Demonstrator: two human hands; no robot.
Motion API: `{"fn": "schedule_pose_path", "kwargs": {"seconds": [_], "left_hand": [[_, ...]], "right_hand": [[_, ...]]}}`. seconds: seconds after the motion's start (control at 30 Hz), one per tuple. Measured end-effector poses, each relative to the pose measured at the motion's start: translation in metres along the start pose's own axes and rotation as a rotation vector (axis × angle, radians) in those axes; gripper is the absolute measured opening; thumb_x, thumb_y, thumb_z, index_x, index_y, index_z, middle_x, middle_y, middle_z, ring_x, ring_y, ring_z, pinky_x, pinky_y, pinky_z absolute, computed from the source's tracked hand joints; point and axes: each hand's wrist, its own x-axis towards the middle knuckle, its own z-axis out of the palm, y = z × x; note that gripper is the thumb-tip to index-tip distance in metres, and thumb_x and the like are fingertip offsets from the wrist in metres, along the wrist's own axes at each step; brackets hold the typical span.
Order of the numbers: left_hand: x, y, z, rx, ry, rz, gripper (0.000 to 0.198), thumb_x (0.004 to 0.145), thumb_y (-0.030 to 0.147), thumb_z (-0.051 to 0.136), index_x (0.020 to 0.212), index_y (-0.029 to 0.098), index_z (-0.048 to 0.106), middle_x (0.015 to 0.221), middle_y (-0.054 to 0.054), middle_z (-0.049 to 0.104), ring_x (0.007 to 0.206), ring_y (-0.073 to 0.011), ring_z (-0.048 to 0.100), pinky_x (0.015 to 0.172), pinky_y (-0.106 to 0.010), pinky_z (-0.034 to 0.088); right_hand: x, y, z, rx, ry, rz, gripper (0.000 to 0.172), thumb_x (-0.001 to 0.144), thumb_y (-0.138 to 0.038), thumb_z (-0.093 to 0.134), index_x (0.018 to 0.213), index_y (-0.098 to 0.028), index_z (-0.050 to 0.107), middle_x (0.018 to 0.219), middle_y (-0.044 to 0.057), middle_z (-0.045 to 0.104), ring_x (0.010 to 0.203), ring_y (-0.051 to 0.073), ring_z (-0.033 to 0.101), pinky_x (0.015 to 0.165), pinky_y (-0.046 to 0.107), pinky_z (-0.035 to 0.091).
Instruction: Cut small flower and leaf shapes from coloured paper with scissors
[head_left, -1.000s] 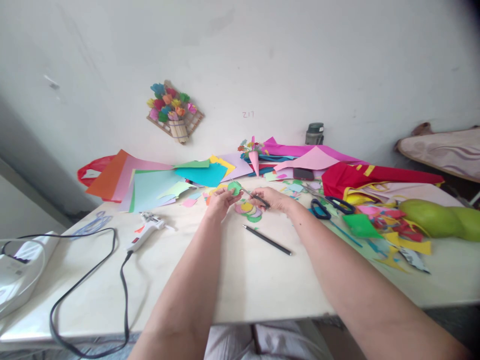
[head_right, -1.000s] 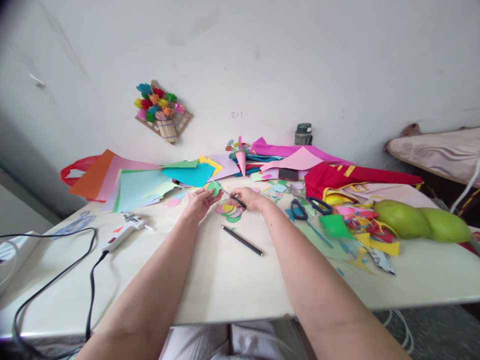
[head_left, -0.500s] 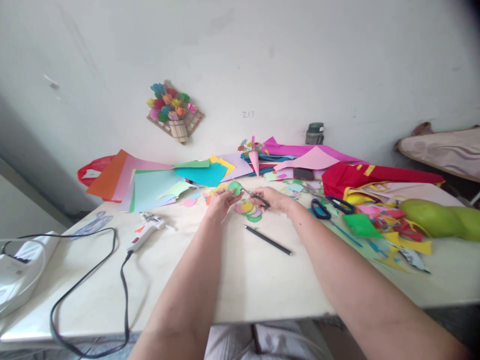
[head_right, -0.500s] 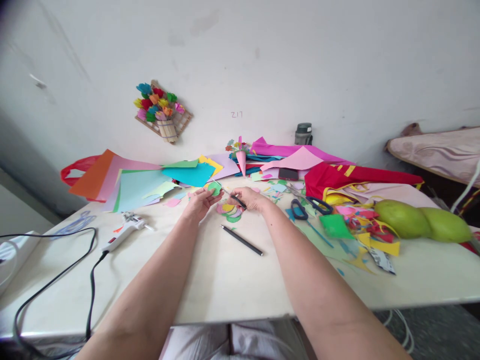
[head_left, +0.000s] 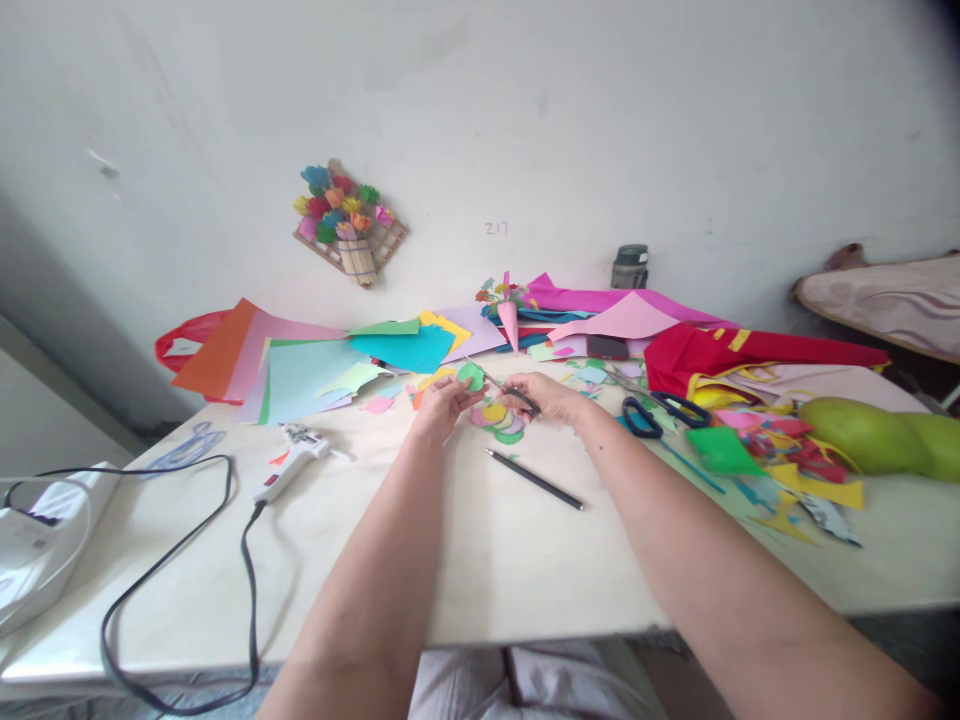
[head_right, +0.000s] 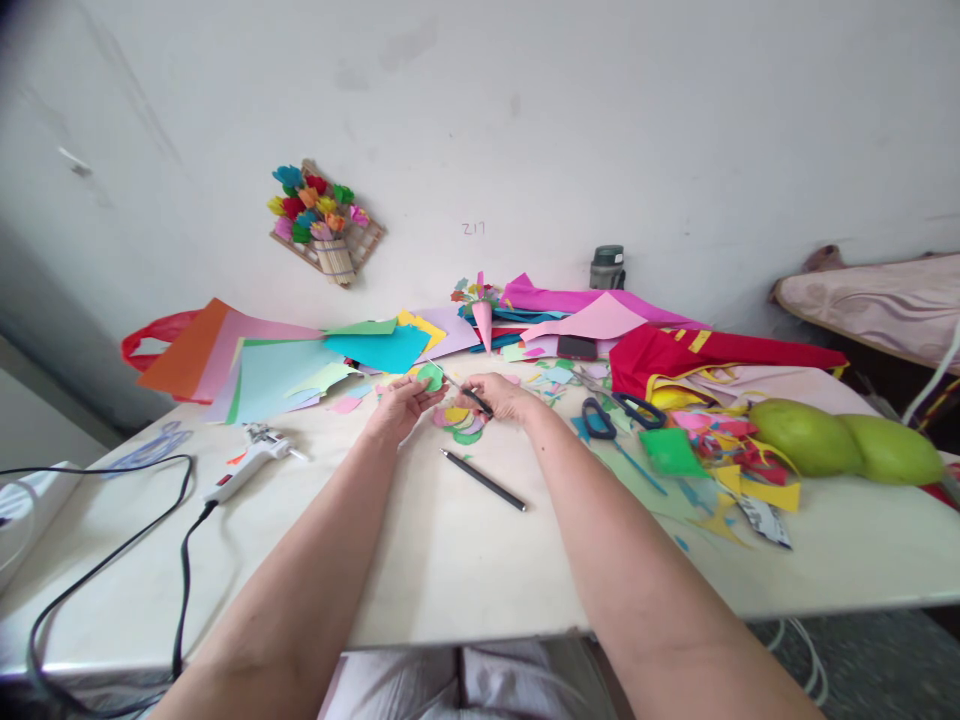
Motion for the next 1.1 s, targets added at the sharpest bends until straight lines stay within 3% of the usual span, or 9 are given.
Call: {"fn": "schedule_pose_path", "kwargs": {"seconds": [0.3, 0.8, 1.1], "left_hand": [[-0.0021, 0.0017, 0.0005, 0.046, 0.010, -0.072, 0.018, 0.063, 0.022, 0.073, 0.073, 0.014, 0.060, 0.077, -0.009, 0.071, 0.082, -0.0263, 0.069, 0.085, -0.041, 0.050], [-0.0041, 0.0028, 0.0029, 0.061, 0.001, -0.048, 0.018, 0.059, 0.021, 0.076, 0.070, 0.013, 0.065, 0.073, -0.006, 0.069, 0.082, -0.0253, 0.068, 0.080, -0.037, 0.053], [-0.0044, 0.0029, 0.0037, 0.043, -0.001, -0.041, 0.018, 0.059, 0.021, 0.076, 0.070, 0.012, 0.065, 0.072, -0.005, 0.068, 0.076, -0.0224, 0.069, 0.080, -0.036, 0.053]], "right_hand": [[-0.0040, -0.0038, 0.0003, -0.045, 0.005, 0.006, 0.019, 0.071, -0.026, 0.067, 0.079, -0.013, 0.056, 0.048, -0.007, 0.047, 0.037, 0.007, 0.041, 0.038, 0.021, 0.031], [0.0004, 0.0052, -0.0025, -0.108, -0.040, 0.024, 0.021, 0.073, -0.033, 0.064, 0.080, -0.013, 0.057, 0.047, -0.005, 0.048, 0.037, 0.006, 0.041, 0.037, 0.019, 0.029], [-0.0010, 0.0007, -0.0002, -0.064, -0.029, 0.016, 0.019, 0.071, -0.027, 0.065, 0.080, -0.012, 0.058, 0.048, -0.007, 0.047, 0.037, 0.006, 0.039, 0.038, 0.020, 0.029]]}}
